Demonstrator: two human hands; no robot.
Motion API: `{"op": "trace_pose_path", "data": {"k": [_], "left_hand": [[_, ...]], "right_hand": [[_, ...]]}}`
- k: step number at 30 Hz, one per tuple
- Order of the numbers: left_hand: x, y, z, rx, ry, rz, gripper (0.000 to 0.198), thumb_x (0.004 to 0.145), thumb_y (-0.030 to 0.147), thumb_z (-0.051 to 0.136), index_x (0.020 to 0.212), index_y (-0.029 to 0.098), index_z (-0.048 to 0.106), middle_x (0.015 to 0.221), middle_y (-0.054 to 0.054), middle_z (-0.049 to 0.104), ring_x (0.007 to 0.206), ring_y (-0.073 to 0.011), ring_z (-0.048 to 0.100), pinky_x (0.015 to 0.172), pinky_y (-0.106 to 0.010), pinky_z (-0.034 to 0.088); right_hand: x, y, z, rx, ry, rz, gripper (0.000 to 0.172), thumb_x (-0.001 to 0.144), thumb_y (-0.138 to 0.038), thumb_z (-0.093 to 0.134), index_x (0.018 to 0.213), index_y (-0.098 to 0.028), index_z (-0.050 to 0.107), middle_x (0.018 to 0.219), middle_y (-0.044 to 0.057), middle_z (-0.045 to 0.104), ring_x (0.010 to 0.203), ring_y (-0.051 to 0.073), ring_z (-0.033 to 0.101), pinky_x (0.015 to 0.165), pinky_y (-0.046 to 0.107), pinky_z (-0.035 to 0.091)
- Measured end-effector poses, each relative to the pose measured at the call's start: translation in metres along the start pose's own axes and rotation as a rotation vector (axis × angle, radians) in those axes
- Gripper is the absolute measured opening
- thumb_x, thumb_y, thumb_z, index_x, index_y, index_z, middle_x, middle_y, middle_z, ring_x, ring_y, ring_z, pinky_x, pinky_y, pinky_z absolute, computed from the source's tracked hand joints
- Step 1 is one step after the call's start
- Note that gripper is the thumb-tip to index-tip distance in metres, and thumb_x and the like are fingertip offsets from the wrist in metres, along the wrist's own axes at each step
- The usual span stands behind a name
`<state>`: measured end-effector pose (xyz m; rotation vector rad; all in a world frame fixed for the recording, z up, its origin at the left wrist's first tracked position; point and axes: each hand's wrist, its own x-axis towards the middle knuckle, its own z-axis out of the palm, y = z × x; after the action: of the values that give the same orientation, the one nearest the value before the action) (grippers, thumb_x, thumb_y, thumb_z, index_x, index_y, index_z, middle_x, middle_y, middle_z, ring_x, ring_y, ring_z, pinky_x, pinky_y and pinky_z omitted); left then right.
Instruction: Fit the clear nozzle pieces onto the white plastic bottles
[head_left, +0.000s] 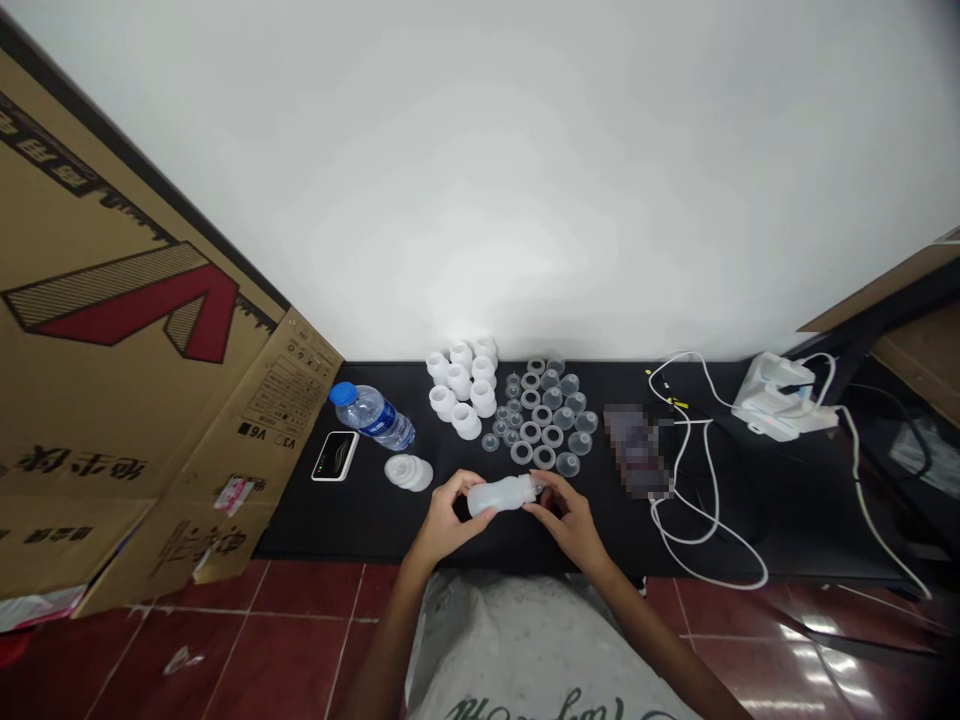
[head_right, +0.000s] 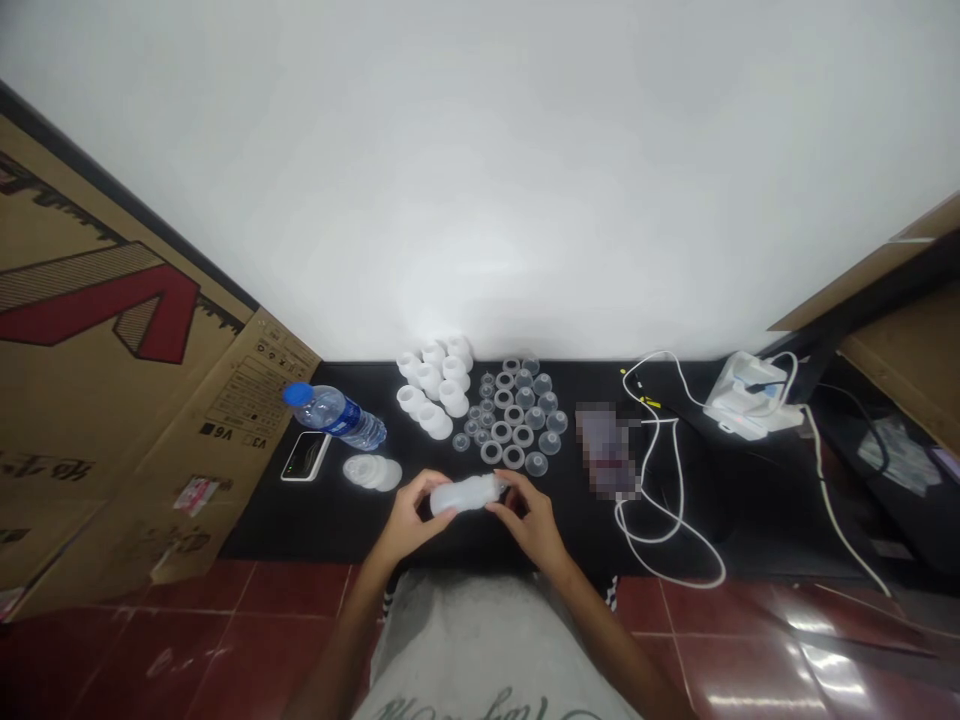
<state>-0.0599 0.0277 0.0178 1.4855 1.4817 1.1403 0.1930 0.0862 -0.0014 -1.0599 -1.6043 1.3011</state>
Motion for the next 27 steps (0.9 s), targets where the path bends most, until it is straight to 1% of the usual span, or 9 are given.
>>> {"op": "trace_pose_path", "data": {"k": [2, 5, 8, 10, 16, 18, 23, 25, 27], "left_hand": [[-0.001, 0.005, 0.001, 0.075, -0.015, 0.021, 0.029, 0.085, 0.028, 0.082, 0.110, 0.022, 0.068, 0.102, -0.004, 0.075, 0.090, -0.0208, 0.071, 0.083, -0.033, 0.058], [-0.002, 0.011, 0.004, 0.150, -0.023, 0.066, 0.037, 0.085, 0.024, 0.080, 0.120, 0.024, 0.068, 0.114, -0.006, 0.075, 0.101, -0.0235, 0.072, 0.089, -0.035, 0.058], [-0.003, 0.011, 0.007, 0.212, -0.037, 0.105, 0.043, 0.088, 0.028, 0.082, 0.128, 0.026, 0.067, 0.121, -0.008, 0.073, 0.112, -0.0264, 0.071, 0.096, -0.039, 0.058], [-0.003, 0.008, 0.008, 0.250, -0.031, 0.126, 0.042, 0.091, 0.032, 0.082, 0.130, 0.027, 0.068, 0.123, -0.009, 0.071, 0.116, -0.0278, 0.070, 0.100, -0.042, 0.058], [-0.002, -0.008, 0.010, 0.301, 0.048, 0.172, 0.041, 0.100, 0.032, 0.073, 0.140, 0.032, 0.066, 0.141, -0.010, 0.065, 0.135, -0.0305, 0.063, 0.116, -0.052, 0.053], [-0.002, -0.011, 0.010, 0.305, 0.045, 0.181, 0.041, 0.101, 0.032, 0.073, 0.141, 0.032, 0.065, 0.142, -0.010, 0.065, 0.136, -0.0312, 0.062, 0.116, -0.054, 0.054], [-0.001, -0.012, 0.008, 0.308, 0.033, 0.195, 0.042, 0.102, 0.032, 0.071, 0.143, 0.031, 0.065, 0.144, -0.011, 0.065, 0.136, -0.0316, 0.062, 0.116, -0.055, 0.053], [-0.001, -0.012, 0.007, 0.306, 0.034, 0.203, 0.042, 0.102, 0.032, 0.072, 0.143, 0.032, 0.065, 0.143, -0.011, 0.066, 0.135, -0.0317, 0.063, 0.115, -0.055, 0.054], [0.000, -0.013, 0.007, 0.304, 0.034, 0.214, 0.040, 0.101, 0.032, 0.073, 0.141, 0.032, 0.068, 0.141, -0.011, 0.069, 0.133, -0.0321, 0.064, 0.112, -0.054, 0.056]], "right_hand": [[0.001, 0.002, -0.001, 0.056, 0.016, 0.008, 0.053, 0.090, -0.041, 0.087, 0.138, -0.027, 0.069, 0.104, 0.004, 0.079, 0.071, 0.017, 0.064, 0.070, 0.031, 0.059], [0.001, 0.004, -0.001, 0.109, -0.011, 0.006, 0.057, 0.091, -0.040, 0.086, 0.141, -0.029, 0.063, 0.120, 0.007, 0.078, 0.071, 0.016, 0.063, 0.071, 0.032, 0.058], [0.000, 0.006, -0.001, 0.083, -0.024, 0.003, 0.047, 0.090, -0.042, 0.088, 0.130, -0.027, 0.069, 0.113, 0.007, 0.079, 0.072, 0.018, 0.064, 0.070, 0.032, 0.057], [-0.001, 0.007, 0.000, 0.054, -0.026, 0.009, 0.043, 0.088, -0.043, 0.090, 0.123, -0.026, 0.072, 0.106, 0.007, 0.079, 0.073, 0.019, 0.065, 0.070, 0.032, 0.056], [0.000, 0.005, -0.001, 0.031, -0.029, 0.000, 0.033, 0.096, -0.045, 0.080, 0.122, -0.025, 0.076, 0.110, 0.009, 0.078, 0.079, 0.021, 0.067, 0.075, 0.034, 0.057], [0.001, 0.004, -0.001, 0.028, -0.022, -0.004, 0.033, 0.095, -0.045, 0.081, 0.120, -0.024, 0.076, 0.107, 0.008, 0.078, 0.077, 0.020, 0.067, 0.073, 0.033, 0.057], [0.001, 0.003, -0.001, -0.002, -0.002, -0.006, 0.029, 0.096, -0.042, 0.079, 0.119, -0.025, 0.077, 0.085, 0.002, 0.072, 0.074, 0.020, 0.064, 0.071, 0.031, 0.055], [0.001, 0.002, -0.001, -0.011, 0.004, 0.005, 0.026, 0.098, -0.042, 0.077, 0.119, -0.025, 0.078, 0.088, 0.003, 0.074, 0.075, 0.020, 0.064, 0.071, 0.031, 0.055], [0.001, 0.001, -0.002, -0.009, 0.006, 0.010, 0.024, 0.099, -0.042, 0.076, 0.116, -0.025, 0.079, 0.098, 0.005, 0.079, 0.077, 0.020, 0.066, 0.072, 0.032, 0.056]]}}
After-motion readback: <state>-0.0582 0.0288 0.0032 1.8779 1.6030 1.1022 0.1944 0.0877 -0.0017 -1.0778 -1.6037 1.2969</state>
